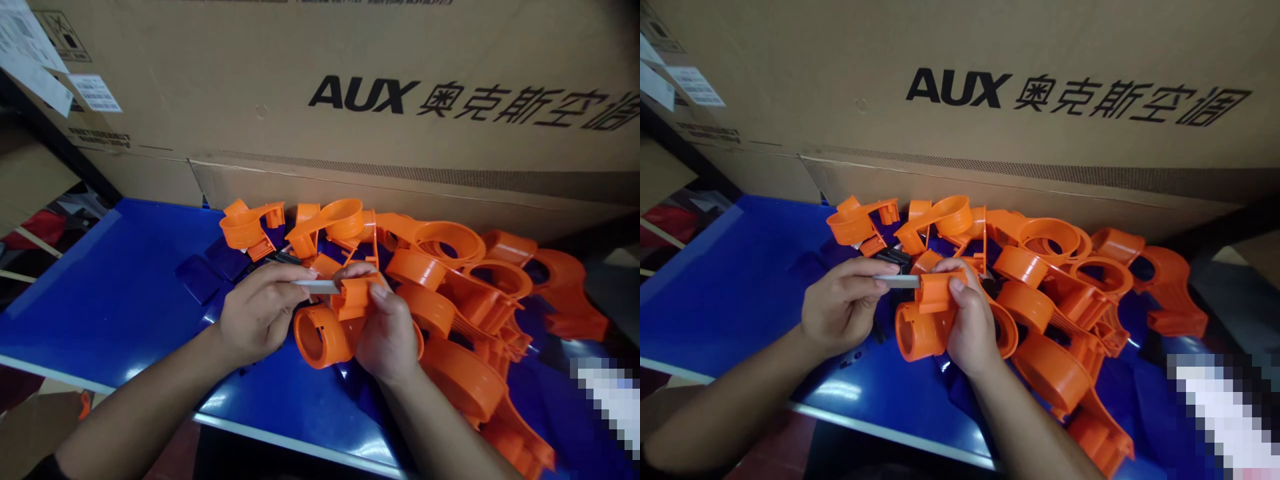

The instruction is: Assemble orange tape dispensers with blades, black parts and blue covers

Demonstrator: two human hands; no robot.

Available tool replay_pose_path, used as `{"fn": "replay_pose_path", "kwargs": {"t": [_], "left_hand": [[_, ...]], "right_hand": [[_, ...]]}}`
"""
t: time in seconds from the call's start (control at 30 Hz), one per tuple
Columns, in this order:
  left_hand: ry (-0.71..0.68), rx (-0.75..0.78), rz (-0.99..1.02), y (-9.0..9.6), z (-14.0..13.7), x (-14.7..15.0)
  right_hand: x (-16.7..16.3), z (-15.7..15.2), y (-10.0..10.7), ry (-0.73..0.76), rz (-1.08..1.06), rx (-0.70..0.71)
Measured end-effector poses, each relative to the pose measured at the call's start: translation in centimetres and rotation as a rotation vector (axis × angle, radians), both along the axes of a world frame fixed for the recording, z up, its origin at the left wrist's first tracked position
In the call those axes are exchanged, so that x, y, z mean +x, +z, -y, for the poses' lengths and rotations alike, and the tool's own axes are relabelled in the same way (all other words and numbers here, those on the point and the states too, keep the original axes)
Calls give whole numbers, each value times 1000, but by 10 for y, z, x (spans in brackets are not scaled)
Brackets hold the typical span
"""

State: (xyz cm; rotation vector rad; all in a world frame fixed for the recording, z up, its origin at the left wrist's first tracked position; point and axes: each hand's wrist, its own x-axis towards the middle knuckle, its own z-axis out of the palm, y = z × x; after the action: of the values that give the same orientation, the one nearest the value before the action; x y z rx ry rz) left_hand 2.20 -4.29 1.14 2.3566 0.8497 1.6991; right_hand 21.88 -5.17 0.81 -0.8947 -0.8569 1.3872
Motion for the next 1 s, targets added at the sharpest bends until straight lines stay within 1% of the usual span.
{"fn": "replay_pose_path", "kwargs": {"t": [0.07, 0.17, 0.27, 0.4, 0.63, 0.7, 0.9, 1.0], "left_hand": [[12, 37, 9, 2, 2, 1], [-8, 49, 34, 4, 3, 2], [-57, 46, 34, 3, 2, 0], [-120, 44, 38, 3, 2, -2], [-85, 81, 38, 7, 2, -5], [-77, 84, 35, 8, 1, -5], [-130, 73, 10, 9, -1, -7], [-166, 126, 38, 8, -4, -7]], "right_hand": [[0, 1, 0, 14, 13, 3], [0, 1, -2, 4, 37, 24], [1, 1, -4, 0, 78, 47], [3, 1, -6, 14, 93, 39], [5, 1, -7, -24, 115, 43], [5, 1, -6, -15, 125, 42], [5, 0, -3, -6, 114, 57], [3, 0, -3, -8, 82, 50]]}}
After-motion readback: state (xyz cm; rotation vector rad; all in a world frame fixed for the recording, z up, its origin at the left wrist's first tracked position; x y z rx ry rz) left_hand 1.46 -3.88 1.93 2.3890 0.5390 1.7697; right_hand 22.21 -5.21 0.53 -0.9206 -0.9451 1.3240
